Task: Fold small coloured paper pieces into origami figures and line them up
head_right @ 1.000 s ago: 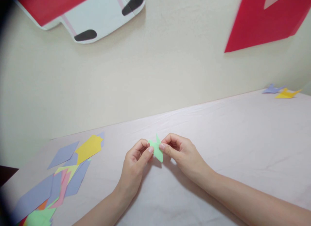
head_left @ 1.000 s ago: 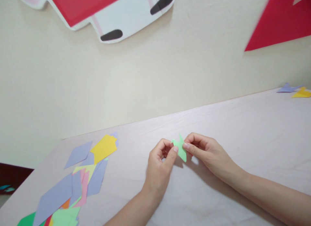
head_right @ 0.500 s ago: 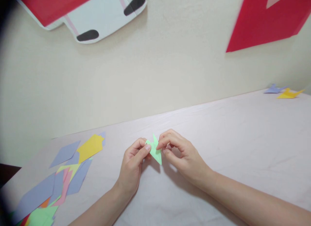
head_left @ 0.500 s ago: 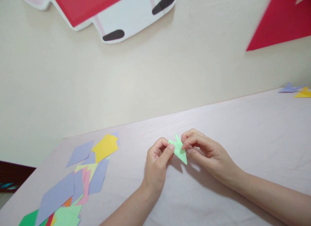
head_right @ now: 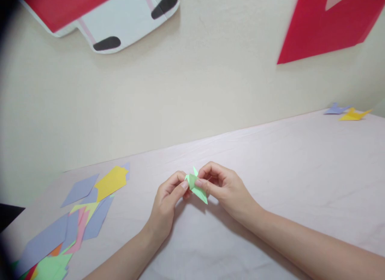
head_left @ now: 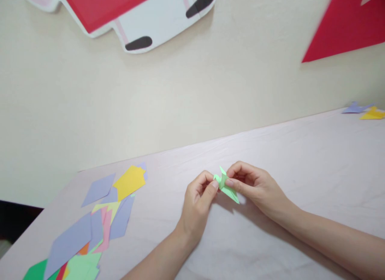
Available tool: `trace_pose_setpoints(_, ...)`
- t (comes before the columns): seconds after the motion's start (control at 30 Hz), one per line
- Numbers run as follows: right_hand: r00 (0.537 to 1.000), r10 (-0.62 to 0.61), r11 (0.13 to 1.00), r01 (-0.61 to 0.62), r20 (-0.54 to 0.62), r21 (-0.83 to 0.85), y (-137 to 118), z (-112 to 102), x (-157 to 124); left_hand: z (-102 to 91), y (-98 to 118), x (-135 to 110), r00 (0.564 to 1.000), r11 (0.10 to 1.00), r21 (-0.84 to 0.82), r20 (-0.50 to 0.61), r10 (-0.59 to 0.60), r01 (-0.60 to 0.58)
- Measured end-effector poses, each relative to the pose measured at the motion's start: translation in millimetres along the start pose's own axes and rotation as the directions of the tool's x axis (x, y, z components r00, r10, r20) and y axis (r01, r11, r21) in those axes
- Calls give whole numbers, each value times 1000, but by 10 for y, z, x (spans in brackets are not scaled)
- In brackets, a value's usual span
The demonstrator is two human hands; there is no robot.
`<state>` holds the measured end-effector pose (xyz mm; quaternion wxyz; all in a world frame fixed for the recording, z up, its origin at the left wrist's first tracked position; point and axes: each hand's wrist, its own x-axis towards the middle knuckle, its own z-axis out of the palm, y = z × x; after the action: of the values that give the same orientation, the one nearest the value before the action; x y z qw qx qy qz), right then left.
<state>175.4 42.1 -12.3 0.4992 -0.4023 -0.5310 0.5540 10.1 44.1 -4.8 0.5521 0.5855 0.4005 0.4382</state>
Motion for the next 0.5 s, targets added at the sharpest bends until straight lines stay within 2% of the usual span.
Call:
trace_pose_setpoints(0.1, 999, -14, 999, 15, -33, 36, 22, -4, 11, 25, -27, -11, 1000, 999, 32, 15, 8, -9)
trace_pose_setpoints(0.27, 997, -49, 994, 54, -55, 95, 62, 1, 10, 69, -113, 11, 999, 999, 54, -51, -5, 8)
trace_pose_setpoints(0.5, 998, -24, 997, 28, -49, 73, 80, -4, -3, 64, -151, 10, 995, 999, 34, -95, 0, 3)
